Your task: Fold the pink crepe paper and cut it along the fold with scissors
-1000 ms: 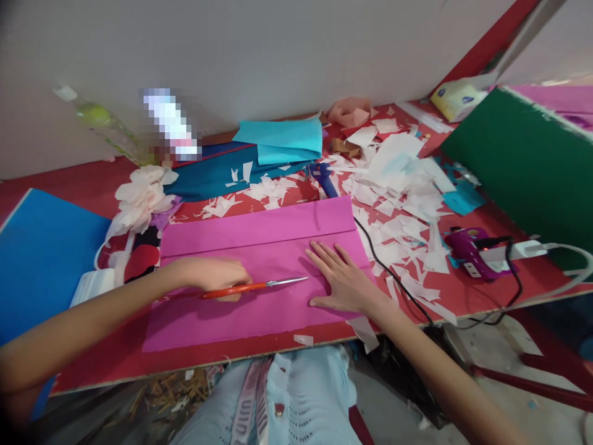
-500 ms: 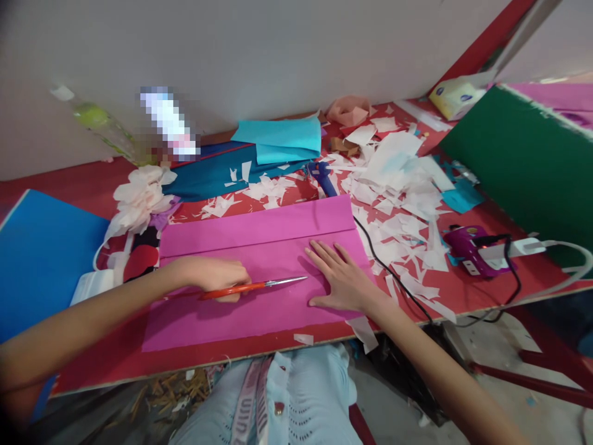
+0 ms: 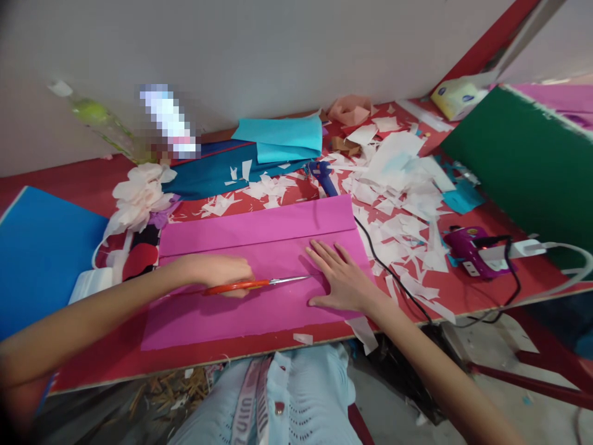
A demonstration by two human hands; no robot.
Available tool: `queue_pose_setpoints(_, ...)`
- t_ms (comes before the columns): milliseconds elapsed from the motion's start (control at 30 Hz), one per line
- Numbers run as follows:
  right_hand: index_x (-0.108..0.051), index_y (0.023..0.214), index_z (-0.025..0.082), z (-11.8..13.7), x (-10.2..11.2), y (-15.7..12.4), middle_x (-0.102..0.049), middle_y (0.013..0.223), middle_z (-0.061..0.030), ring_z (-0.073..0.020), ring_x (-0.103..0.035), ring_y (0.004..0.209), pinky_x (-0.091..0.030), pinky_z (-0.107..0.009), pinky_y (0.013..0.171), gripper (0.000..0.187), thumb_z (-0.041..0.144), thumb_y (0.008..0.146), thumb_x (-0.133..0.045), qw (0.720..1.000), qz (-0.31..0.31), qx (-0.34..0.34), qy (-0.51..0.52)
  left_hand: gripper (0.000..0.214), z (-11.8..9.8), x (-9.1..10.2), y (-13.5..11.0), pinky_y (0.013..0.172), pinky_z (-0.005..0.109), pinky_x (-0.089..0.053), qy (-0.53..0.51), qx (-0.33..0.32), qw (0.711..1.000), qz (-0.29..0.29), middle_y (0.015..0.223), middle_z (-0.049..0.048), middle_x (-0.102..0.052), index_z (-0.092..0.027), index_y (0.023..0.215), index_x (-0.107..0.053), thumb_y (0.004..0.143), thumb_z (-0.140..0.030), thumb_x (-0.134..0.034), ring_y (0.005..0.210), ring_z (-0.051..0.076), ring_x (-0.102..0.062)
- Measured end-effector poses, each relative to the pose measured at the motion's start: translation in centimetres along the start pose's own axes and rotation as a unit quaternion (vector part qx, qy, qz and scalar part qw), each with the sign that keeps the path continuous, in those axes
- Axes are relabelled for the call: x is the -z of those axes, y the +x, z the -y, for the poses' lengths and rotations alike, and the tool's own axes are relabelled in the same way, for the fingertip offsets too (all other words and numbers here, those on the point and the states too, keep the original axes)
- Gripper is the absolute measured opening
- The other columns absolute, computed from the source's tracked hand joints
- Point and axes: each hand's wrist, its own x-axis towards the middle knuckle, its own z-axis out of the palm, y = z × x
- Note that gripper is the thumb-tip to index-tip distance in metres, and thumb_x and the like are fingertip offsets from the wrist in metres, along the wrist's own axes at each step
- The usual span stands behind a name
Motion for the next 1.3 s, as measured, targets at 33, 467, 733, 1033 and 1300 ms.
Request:
queue_pose_setpoints(33,0.005,0.15,0.016,-0.1,0.0,0.0,-0.015,0.155,-0.0131,-0.03,-0.017,0.142,-0.016,-0.05,0.114,0.111,0.067,0.073,-0.057,1.0,0.0,-0.001,0.002,0.02,0.1,-0.1,0.0,0.043,0.025,-0.025,-0.004,0.002,1.0,0.0,0.054,0.0002,-0.054,-0.015,0.062,-0.059,0.078,-0.022,-0.05,0.043,0.01,-0.036)
queue_pose_setpoints(467,0.003,0.15,0.016,-1.0,0.0,-1.0,-0.016,0.155,-0.0133,-0.0301,-0.015,0.142,-0.016,-0.051,0.114,0.106,0.063,0.076,-0.056,1.0,0.007,-0.027,0.005,0.022,-0.2,0.9,0.0,0.045,0.026,-0.028,0.018,0.032,0.998,0.058,0.071,0.0073,-0.065,-0.013,0.079,-0.067,0.077,-0.024,-0.048,0.049,0.013,-0.044)
queue_pose_setpoints(733,0.003,0.15,0.015,-0.8,0.1,-1.0,-0.018,0.155,-0.0135,-0.0289,-0.013,0.143,-0.015,-0.051,0.114,0.108,0.059,0.074,-0.06,0.999,0.011,-0.03,0.002,0.024,-1.4,1.8,0.8,0.047,0.026,-0.029,0.04,0.038,0.996,0.07,0.083,0.0098,-0.068,-0.011,0.088,-0.068,0.079,-0.023,-0.049,0.052,0.013,-0.046)
queue_pose_setpoints(1033,0.003,0.15,0.015,-0.8,0.0,-1.0,-0.017,0.155,-0.0139,-0.0283,-0.014,0.143,-0.014,-0.049,0.115,0.109,0.061,0.074,-0.059,0.999,0.009,-0.034,0.006,0.022,-1.5,1.8,1.3,0.045,0.026,-0.027,0.057,0.016,0.998,0.025,0.059,0.0033,-0.06,-0.014,0.07,-0.066,0.08,-0.027,-0.051,0.045,0.011,-0.039)
queue_pose_setpoints(1300,0.004,0.15,0.015,-0.9,-0.1,-1.0,-0.017,0.155,-0.0138,-0.0294,-0.015,0.142,-0.016,-0.05,0.115,0.109,0.061,0.074,-0.059,0.999,0.002,-0.031,0.013,0.013,-1.0,2.1,1.1,0.043,0.026,-0.026,0.005,0.022,0.997,0.069,0.061,0.0011,-0.055,-0.015,0.071,-0.061,0.075,-0.021,-0.05,0.046,0.011,-0.039)
